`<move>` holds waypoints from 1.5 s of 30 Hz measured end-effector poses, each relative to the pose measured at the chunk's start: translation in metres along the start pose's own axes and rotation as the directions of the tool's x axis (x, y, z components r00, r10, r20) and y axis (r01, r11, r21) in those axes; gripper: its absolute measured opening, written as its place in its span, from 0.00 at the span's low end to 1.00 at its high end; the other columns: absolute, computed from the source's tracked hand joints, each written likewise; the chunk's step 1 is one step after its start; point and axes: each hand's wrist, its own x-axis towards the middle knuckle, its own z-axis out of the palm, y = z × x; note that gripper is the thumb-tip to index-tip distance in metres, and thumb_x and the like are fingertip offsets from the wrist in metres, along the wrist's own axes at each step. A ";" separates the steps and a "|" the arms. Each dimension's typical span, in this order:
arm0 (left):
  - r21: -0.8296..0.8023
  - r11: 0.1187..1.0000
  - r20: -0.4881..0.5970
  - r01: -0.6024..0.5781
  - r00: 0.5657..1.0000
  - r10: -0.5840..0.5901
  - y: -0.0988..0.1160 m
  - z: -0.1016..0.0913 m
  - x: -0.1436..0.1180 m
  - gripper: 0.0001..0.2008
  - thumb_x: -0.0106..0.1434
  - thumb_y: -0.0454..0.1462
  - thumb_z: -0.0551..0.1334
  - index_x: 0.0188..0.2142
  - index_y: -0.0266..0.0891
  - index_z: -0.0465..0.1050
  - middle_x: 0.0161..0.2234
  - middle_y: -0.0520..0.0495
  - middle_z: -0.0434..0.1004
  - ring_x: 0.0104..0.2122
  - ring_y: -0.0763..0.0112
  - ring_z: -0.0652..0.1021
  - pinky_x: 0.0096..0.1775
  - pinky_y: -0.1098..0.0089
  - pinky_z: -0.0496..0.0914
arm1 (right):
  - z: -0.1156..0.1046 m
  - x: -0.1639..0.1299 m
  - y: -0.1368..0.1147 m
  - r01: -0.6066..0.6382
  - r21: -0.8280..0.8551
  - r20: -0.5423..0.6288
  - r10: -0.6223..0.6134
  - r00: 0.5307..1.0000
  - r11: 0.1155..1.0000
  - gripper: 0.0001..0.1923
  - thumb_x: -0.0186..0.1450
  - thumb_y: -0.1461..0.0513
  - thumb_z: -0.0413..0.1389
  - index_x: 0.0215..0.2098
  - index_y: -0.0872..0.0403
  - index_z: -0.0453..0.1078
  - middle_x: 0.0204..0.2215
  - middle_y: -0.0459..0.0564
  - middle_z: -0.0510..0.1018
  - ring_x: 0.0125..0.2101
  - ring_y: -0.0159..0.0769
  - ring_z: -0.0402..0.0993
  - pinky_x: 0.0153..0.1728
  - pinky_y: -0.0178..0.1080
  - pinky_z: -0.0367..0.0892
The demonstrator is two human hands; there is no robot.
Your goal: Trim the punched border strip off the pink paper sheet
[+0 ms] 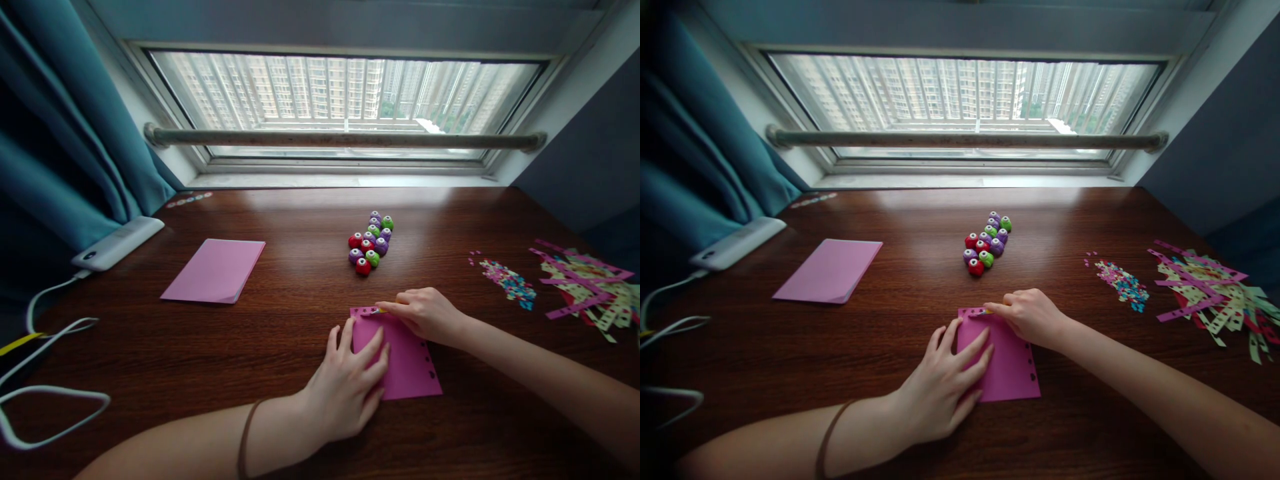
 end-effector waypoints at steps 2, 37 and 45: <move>0.001 1.000 0.001 -0.001 1.000 0.001 0.000 0.000 0.000 0.24 0.65 0.45 0.42 0.59 0.46 0.50 0.62 0.50 0.48 0.58 0.36 0.49 0.52 0.35 0.52 | 0.000 -0.003 0.002 0.002 0.002 -0.001 -0.002 1.000 1.000 0.18 0.66 0.62 0.46 0.54 0.44 0.61 0.26 0.43 0.70 0.26 0.28 0.65 0.27 0.34 0.46; 0.024 1.000 -0.002 0.000 1.000 0.000 -0.001 0.001 0.001 0.24 0.64 0.44 0.45 0.60 0.47 0.50 0.64 0.50 0.44 0.59 0.38 0.48 0.53 0.35 0.50 | -0.008 -0.046 0.039 -0.010 0.026 0.008 0.010 1.000 1.000 0.17 0.68 0.62 0.44 0.53 0.45 0.64 0.26 0.45 0.71 0.26 0.27 0.65 0.27 0.32 0.52; 0.024 1.000 0.006 0.003 1.000 -0.004 0.000 0.000 0.000 0.24 0.64 0.43 0.46 0.60 0.47 0.49 0.64 0.51 0.44 0.59 0.38 0.48 0.53 0.35 0.50 | -0.008 -0.065 0.053 -0.035 0.015 0.038 0.034 0.999 0.999 0.18 0.68 0.63 0.44 0.54 0.45 0.63 0.27 0.45 0.71 0.27 0.28 0.66 0.28 0.31 0.55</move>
